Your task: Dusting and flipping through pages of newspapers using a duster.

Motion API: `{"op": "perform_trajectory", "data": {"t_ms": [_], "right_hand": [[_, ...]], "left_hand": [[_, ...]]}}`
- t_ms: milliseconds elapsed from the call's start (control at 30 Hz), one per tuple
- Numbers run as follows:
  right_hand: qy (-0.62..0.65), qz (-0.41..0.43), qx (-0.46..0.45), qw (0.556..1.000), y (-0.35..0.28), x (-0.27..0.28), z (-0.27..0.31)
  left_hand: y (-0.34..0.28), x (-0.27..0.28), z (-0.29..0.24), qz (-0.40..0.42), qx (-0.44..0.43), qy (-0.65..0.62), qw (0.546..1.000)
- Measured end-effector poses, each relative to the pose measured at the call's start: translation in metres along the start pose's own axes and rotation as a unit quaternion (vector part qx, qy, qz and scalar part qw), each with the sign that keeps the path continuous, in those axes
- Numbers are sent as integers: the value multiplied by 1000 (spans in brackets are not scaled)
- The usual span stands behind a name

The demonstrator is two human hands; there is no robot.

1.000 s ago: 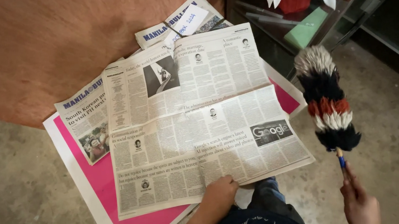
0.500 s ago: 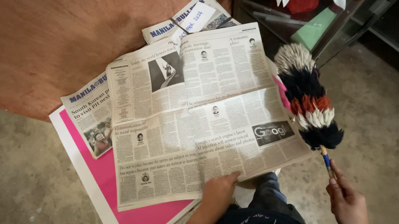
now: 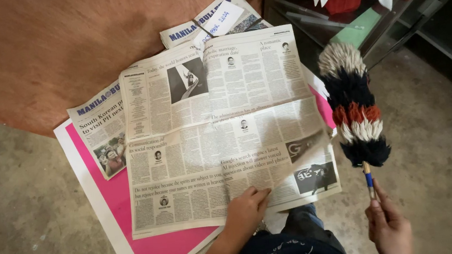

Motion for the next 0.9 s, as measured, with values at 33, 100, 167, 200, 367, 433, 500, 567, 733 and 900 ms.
{"op": "perform_trajectory", "data": {"t_ms": [33, 100, 167, 200, 367, 433, 500, 567, 733, 900], "right_hand": [[6, -7, 8, 1000, -3, -3, 3], [55, 3, -6, 998, -7, -11, -1], [105, 15, -20, 994, -11, -19, 2], [103, 14, -48, 993, -13, -22, 5], [118, 39, -68, 990, -9, -36, -15], [64, 72, -107, 990, -11, -44, -18], [35, 83, -87, 992, -18, -49, -4], [8, 95, -68, 993, -21, -54, 5], [-143, 99, 14, 985, 0, -59, -25], [-153, 109, 26, 982, 7, -57, -25]], "left_hand": [[3, 10, -5, -16, 20, -11, 1000], [1, 7, -3, -9, 30, -15, 999], [1, 10, -3, -4, 41, -17, 999], [2, 14, -3, -5, 72, -41, 997], [-8, 17, 11, -22, 266, -165, 950], [-20, 20, 28, -163, 327, -244, 898], [-27, 31, 31, -196, 368, -313, 853], [-37, 41, 37, -227, 406, -377, 801], [-75, 70, 49, -339, 617, -504, 500], [-148, 38, 113, -406, 581, -536, 459]]}}
Point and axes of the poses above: each hand's wrist, its own y-axis towards the middle knuckle, its own x-axis out of the back of the hand, z = x × y, the point moved 5 cm from there along y, towards the middle knuckle, and after that the axes turned 13 degrees about -z, right-handed, at the moved point
